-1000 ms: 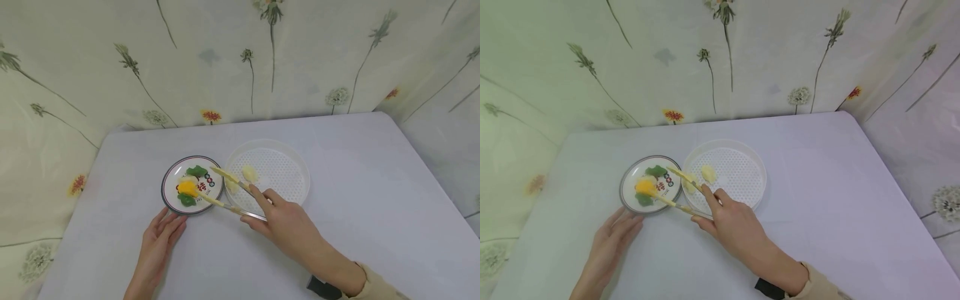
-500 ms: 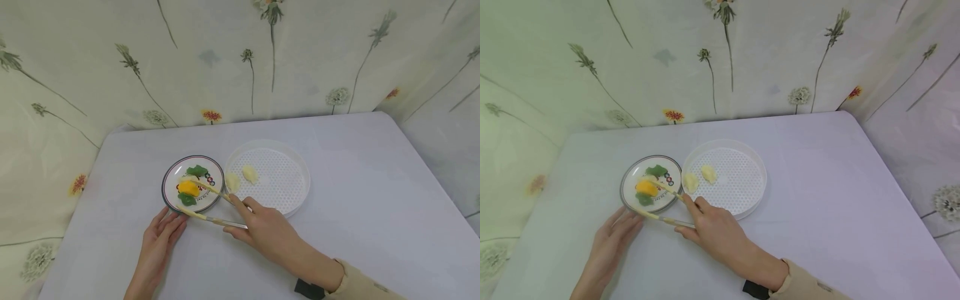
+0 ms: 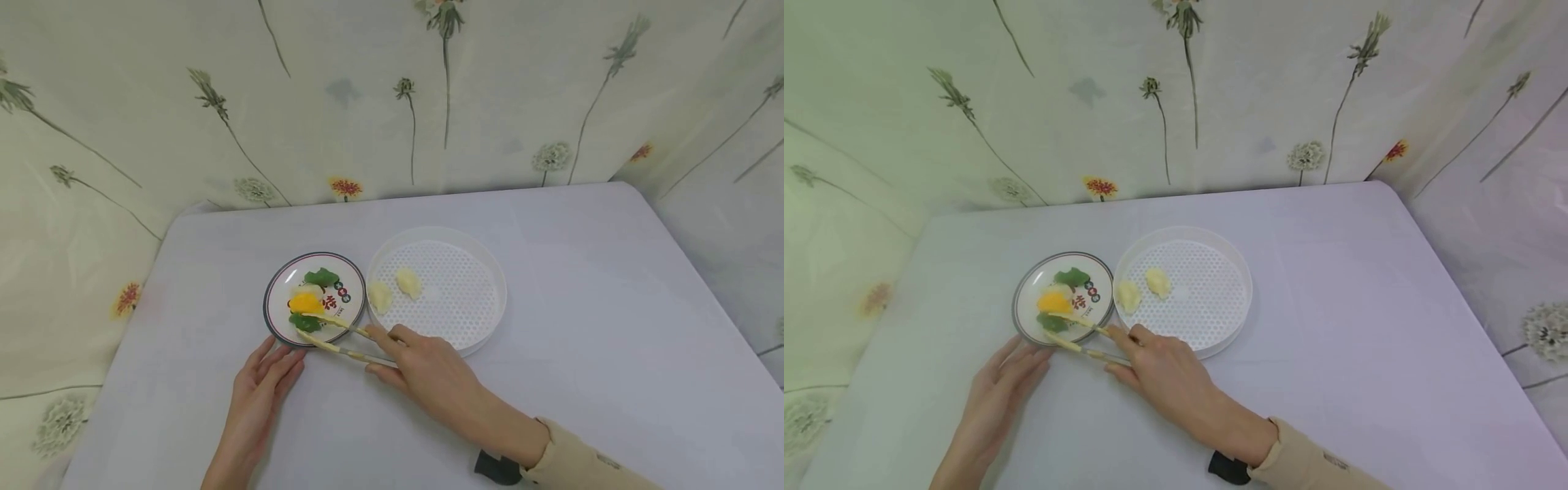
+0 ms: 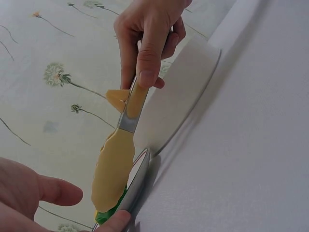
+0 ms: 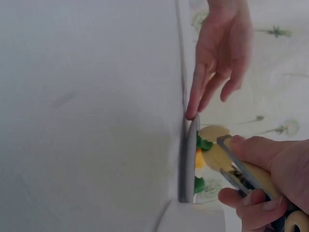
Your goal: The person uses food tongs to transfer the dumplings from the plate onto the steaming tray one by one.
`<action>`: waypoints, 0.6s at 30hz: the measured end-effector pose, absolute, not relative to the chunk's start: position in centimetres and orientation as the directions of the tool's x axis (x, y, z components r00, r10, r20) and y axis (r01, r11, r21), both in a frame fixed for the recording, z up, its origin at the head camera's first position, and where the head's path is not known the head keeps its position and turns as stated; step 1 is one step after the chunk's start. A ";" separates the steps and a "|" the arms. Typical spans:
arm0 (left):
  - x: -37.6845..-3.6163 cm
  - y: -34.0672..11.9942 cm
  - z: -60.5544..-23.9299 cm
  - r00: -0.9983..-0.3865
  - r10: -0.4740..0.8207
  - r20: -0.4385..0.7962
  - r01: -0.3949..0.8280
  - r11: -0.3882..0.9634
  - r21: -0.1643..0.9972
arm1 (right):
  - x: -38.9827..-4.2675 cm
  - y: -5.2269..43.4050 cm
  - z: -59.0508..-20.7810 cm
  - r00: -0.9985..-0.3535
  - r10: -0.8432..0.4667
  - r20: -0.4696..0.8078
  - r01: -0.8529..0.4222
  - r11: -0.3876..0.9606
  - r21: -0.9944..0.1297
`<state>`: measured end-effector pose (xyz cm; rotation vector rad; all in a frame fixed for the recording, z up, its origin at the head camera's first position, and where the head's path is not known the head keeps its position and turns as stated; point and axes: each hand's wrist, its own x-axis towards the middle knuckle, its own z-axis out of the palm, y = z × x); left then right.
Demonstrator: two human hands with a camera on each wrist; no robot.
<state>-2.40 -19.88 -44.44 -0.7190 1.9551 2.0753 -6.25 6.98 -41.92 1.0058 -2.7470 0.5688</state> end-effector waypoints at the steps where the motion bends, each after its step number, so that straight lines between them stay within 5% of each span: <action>1: -2.4 -19.9 -44.4 -0.861 -0.181 -0.475 -0.463 -0.105 0.880 | -6.3 6.9 -41.9 -0.763 -0.587 0.271 -0.647 0.702 -0.299; 18: -2.1 -20.2 -44.5 -0.871 -0.159 -0.465 -0.447 -0.136 0.884 | -6.1 7.2 -41.8 -0.777 -0.574 0.257 -0.629 0.700 -0.338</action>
